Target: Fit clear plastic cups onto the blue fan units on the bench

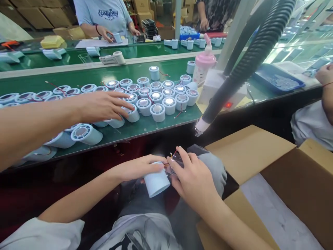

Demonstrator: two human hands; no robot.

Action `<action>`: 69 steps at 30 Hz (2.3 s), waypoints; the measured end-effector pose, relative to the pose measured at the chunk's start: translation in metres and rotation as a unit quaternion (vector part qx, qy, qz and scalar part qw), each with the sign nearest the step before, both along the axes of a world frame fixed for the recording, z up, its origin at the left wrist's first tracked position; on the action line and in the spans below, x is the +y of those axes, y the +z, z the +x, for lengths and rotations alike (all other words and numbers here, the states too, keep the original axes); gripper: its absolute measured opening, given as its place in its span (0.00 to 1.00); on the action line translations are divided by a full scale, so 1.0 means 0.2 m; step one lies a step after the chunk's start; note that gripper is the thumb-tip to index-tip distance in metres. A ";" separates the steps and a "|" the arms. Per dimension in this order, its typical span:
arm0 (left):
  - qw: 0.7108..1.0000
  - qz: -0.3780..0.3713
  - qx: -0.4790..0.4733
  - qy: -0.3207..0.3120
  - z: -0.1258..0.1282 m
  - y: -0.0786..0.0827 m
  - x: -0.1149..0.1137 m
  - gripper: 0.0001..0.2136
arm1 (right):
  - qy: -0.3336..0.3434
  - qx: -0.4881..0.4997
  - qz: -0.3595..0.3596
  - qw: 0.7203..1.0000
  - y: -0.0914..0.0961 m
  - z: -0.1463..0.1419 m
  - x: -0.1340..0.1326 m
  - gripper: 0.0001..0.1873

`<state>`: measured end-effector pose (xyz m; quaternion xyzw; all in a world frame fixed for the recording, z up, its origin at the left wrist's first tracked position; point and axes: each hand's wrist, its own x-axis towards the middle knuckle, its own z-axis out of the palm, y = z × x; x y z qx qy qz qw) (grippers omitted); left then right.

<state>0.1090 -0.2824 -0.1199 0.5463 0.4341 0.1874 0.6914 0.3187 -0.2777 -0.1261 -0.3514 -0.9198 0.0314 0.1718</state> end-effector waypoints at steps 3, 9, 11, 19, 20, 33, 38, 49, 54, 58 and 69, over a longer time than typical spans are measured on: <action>0.971 0.192 0.144 -0.014 0.02 0.05 -0.04 0.12 | 0.002 0.004 -0.046 0.999 0.00 0.01 0.01 0.11; 0.932 0.287 0.223 0.007 0.04 0.06 -0.10 0.09 | -0.012 0.039 -0.169 0.985 0.02 0.06 0.05 0.08; 0.929 0.304 0.211 0.021 0.03 0.04 -0.09 0.08 | 0.009 0.047 -0.227 0.973 0.04 0.08 0.05 0.06; 0.943 0.306 0.077 0.103 0.02 -0.02 -0.08 0.25 | -0.018 0.194 -0.409 0.891 0.06 0.09 0.03 0.13; 0.940 0.315 0.080 0.108 0.03 -0.04 -0.08 0.29 | -0.032 0.215 -0.426 0.878 0.06 0.08 0.03 0.14; 0.985 0.131 -0.034 0.103 0.04 -0.08 -0.09 0.34 | -0.007 0.333 -0.458 0.824 0.00 0.13 0.07 0.08; 0.988 0.066 -0.066 0.123 0.02 -0.07 -0.11 0.36 | 0.048 0.256 -0.318 0.912 -0.02 0.13 0.03 0.20; 0.973 0.202 -0.069 0.087 -0.01 -0.02 -0.11 0.38 | 0.013 0.327 -0.503 0.800 0.01 0.14 0.02 0.21; 0.969 0.226 -0.061 0.077 -0.02 -0.02 -0.11 0.37 | 0.006 0.338 -0.538 0.772 0.02 0.14 0.03 0.21; 0.971 0.225 -0.043 0.072 -0.03 -0.02 -0.11 0.36 | -0.007 0.354 -0.589 0.727 0.01 0.13 0.03 0.22; 0.963 0.262 -0.037 0.058 -0.03 -0.02 -0.11 0.36 | -0.043 0.390 -0.657 0.644 -0.02 0.11 0.04 0.20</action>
